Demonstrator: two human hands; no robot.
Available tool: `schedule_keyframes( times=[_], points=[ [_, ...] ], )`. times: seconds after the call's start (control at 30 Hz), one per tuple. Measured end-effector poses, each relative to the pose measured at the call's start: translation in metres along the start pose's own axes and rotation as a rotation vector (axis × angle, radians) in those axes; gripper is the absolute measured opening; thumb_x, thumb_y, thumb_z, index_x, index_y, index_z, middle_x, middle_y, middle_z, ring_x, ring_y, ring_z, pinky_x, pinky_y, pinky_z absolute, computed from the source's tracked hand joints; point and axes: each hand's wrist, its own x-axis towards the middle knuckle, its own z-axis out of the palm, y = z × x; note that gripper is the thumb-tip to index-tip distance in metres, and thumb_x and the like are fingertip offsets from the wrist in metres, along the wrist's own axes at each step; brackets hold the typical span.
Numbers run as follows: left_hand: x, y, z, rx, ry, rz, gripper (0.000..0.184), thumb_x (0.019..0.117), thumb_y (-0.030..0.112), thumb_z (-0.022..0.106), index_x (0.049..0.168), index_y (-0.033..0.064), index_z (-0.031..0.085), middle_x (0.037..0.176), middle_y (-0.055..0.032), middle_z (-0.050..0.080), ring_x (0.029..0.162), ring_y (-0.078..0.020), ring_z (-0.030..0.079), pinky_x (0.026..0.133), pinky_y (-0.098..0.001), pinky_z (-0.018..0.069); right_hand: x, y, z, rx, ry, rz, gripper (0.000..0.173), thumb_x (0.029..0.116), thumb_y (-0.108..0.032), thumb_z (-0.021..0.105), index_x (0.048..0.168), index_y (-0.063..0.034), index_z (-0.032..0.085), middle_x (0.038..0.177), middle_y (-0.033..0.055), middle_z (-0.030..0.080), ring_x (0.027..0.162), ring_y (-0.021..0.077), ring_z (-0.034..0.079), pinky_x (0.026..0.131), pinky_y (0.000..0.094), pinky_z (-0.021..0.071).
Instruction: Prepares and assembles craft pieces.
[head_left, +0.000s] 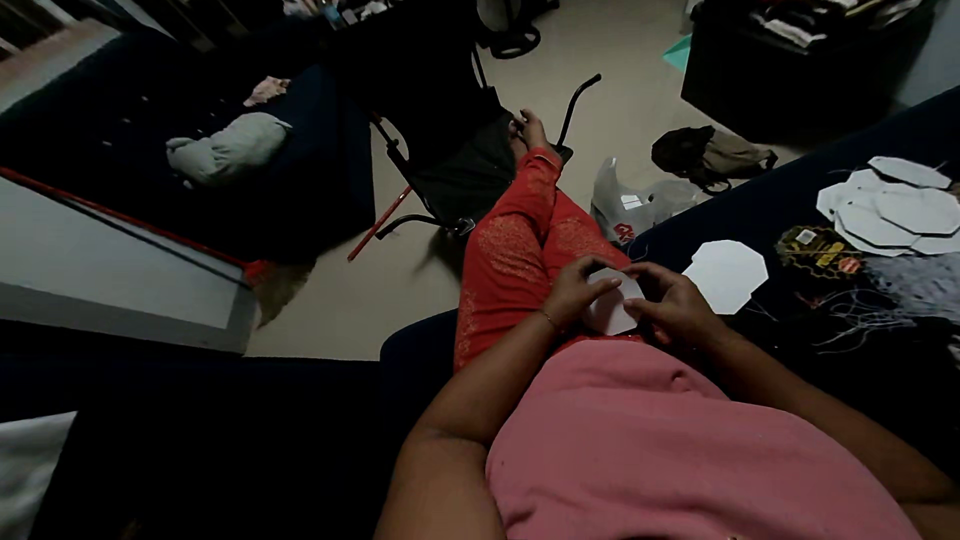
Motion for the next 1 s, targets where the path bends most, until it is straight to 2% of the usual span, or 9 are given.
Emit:
schedule_keyframes(
  times=[0.07,0.17,0.23,0.47,0.57,0.63,0.77,0.93,1.0],
  points=[
    [-0.001,0.0021,0.0007,0.021,0.019,-0.04,0.021,0.0992,0.01,0.064,0.112,-0.0056,0.067,0.102,-0.0122,0.069,0.092,-0.0115,0.065,0.089,-0.0324,0.0542,-0.0004,-0.0017,0.0011,0.022,0.008,0.047,0.036,0.0865,-0.001,0.072,0.122,-0.0004,0.064,0.104,0.0092,0.072,0.086,0.0132,0.071,0.077,0.0315,0.0615],
    [-0.0027,-0.0003,0.0011,-0.015,0.074,-0.098,0.019,0.1,0.009,0.063,0.11,-0.0066,0.066,0.099,-0.0128,0.069,0.089,-0.012,0.066,0.086,-0.0327,0.0549,-0.0021,-0.005,-0.0007,0.08,0.013,0.143,0.025,0.0882,-0.003,0.072,0.113,-0.0007,0.066,0.096,0.0066,0.072,0.072,0.0115,0.069,0.062,0.0276,0.0592],
    [-0.0019,-0.004,0.0012,-0.051,0.099,-0.099,0.017,0.0993,0.008,0.064,0.108,-0.0063,0.066,0.097,-0.0113,0.069,0.086,-0.0107,0.065,0.085,-0.0316,0.0547,-0.0023,-0.0059,-0.0002,0.12,0.019,0.162,0.021,0.0898,-0.001,0.07,0.11,0.0,0.065,0.092,0.0061,0.071,0.068,0.0111,0.068,0.06,0.0267,0.0597],
    [-0.0012,-0.0054,0.0017,-0.099,0.111,-0.091,0.015,0.0981,0.008,0.064,0.105,-0.0058,0.066,0.092,-0.0086,0.068,0.083,-0.009,0.063,0.082,-0.0299,0.0537,-0.0039,-0.0051,0.0051,0.213,0.072,0.163,0.014,0.0912,0.002,0.067,0.105,0.0002,0.062,0.086,0.0054,0.069,0.068,0.0136,0.07,0.062,0.03,0.063],
    [-0.0015,-0.0017,0.002,-0.08,0.108,-0.102,0.015,0.0977,0.007,0.064,0.105,-0.0066,0.066,0.092,-0.0088,0.067,0.083,-0.0085,0.062,0.083,-0.0295,0.0532,-0.0045,-0.005,0.0053,0.214,0.07,0.143,0.01,0.0935,0.0,0.065,0.103,0.0004,0.063,0.088,0.0057,0.069,0.07,0.0139,0.071,0.065,0.0313,0.0639],
    [-0.0022,-0.0001,0.0018,-0.058,0.096,-0.101,0.016,0.0979,0.008,0.064,0.105,-0.0066,0.066,0.092,-0.0098,0.068,0.083,-0.0093,0.063,0.083,-0.0302,0.0538,-0.0046,-0.0071,0.0058,0.189,0.085,0.146,0.006,0.097,-0.004,0.064,0.101,0.0003,0.064,0.088,0.0054,0.068,0.071,0.0136,0.071,0.067,0.0322,0.0645],
    [-0.0036,0.0029,0.0036,0.008,0.064,-0.085,0.019,0.0986,0.012,0.064,0.108,-0.0054,0.067,0.095,-0.0115,0.069,0.086,-0.0117,0.065,0.085,-0.0334,0.0543,-0.0027,-0.0098,0.0077,0.133,0.126,0.18,0.016,0.1026,-0.015,0.06,0.095,-0.002,0.066,0.083,0.0031,0.068,0.066,0.0113,0.069,0.063,0.0314,0.0633],
    [-0.0029,-0.0025,0.0047,0.046,0.062,-0.077,0.021,0.0993,0.013,0.063,0.109,-0.0054,0.067,0.096,-0.0123,0.069,0.088,-0.0143,0.066,0.086,-0.0363,0.0544,-0.004,-0.0045,0.0045,0.145,0.099,0.182,0.006,0.0958,-0.002,0.06,0.097,0.0013,0.065,0.085,0.0054,0.068,0.069,0.0131,0.07,0.065,0.0319,0.0634],
    [-0.004,-0.0022,0.004,0.036,0.061,-0.096,0.022,0.1001,0.012,0.063,0.112,-0.0061,0.065,0.099,-0.014,0.069,0.089,-0.0155,0.066,0.087,-0.0366,0.0547,-0.0069,-0.0035,0.0027,0.17,0.077,0.164,0.01,0.0932,0.0,0.061,0.101,0.0019,0.066,0.089,0.0066,0.07,0.071,0.0136,0.071,0.067,0.0313,0.0634]
  ],
)
